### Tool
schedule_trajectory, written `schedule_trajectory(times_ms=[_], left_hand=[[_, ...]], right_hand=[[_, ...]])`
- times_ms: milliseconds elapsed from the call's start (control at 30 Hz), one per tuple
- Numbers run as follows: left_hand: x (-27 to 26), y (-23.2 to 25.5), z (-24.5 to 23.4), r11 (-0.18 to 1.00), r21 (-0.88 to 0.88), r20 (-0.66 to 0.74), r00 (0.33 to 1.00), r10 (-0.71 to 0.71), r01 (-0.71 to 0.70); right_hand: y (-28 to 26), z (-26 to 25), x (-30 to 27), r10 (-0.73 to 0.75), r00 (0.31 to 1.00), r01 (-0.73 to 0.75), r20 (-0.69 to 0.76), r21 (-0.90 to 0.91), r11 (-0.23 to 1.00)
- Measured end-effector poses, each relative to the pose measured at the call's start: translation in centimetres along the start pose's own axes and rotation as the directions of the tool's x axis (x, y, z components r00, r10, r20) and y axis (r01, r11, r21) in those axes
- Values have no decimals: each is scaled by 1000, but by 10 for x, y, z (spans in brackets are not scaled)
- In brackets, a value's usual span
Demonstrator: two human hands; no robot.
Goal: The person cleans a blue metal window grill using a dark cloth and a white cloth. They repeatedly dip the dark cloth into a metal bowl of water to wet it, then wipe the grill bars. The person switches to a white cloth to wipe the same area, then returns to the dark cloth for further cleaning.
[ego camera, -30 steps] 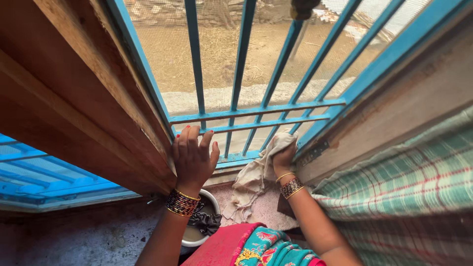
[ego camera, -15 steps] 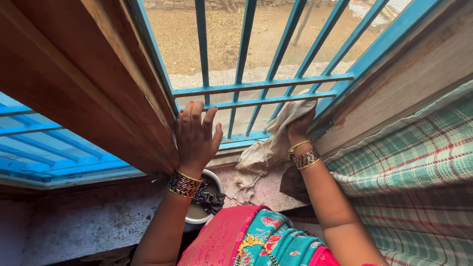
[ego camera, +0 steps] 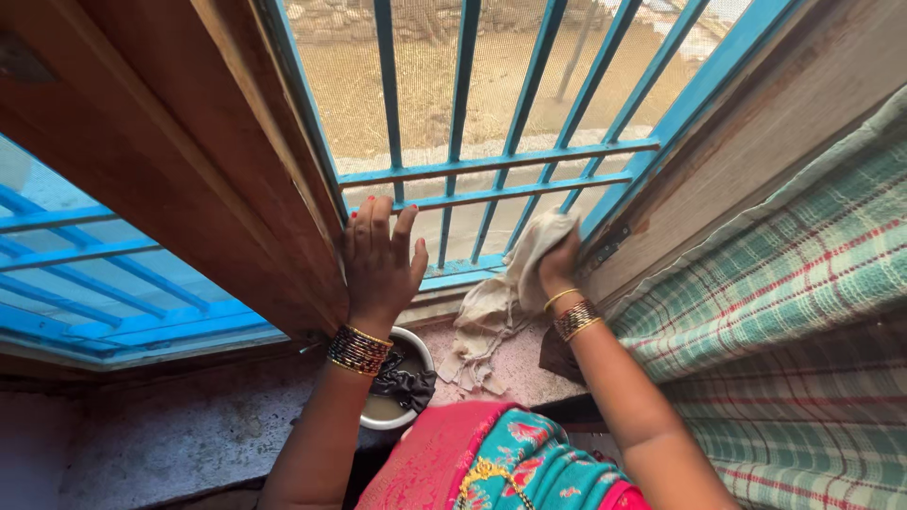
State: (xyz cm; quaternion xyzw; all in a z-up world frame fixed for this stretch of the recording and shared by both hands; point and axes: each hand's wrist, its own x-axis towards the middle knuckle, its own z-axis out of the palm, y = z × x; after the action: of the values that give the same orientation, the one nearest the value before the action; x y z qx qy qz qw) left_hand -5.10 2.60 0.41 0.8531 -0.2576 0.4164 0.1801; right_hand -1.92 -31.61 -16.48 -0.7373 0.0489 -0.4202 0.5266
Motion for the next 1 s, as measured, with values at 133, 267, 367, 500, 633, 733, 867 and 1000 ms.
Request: schedule_trajectory(times_ms=[133,267,367,500,633,733,867,1000], left_hand=[[-1,3,2,1000,-9,6,1000,-2,2],[-1,4,2,1000,-14,23,1000,-7,7],[-1,5,4,999,-37,40,999,-27,29],[-1,5,5,999,-30,44,999,-33,34],[-9,4,4,999,-25,45,999,-20,21],[-4,12,2,999,-19,22,999,-36,36],[4,21,6,998,9,12,998,-65,65],[10,29,15,997,25,9,997,-71,70]], right_hand=[[10,7,51,144,987,-84,-64,561,824],[59,8,59,147,987,-92,-64,527,845],[77,12,47,186,978,-161,90,896,414],[80,17,8,329,944,-233,3,710,664],[54,11,-2,-76,980,72,-182,-33,997],[-13,0,20,-186,971,109,-149,-417,902],[-89,-14,49,-104,979,27,-173,-401,916],[-108,-24,72,-161,976,134,-149,-173,976]])
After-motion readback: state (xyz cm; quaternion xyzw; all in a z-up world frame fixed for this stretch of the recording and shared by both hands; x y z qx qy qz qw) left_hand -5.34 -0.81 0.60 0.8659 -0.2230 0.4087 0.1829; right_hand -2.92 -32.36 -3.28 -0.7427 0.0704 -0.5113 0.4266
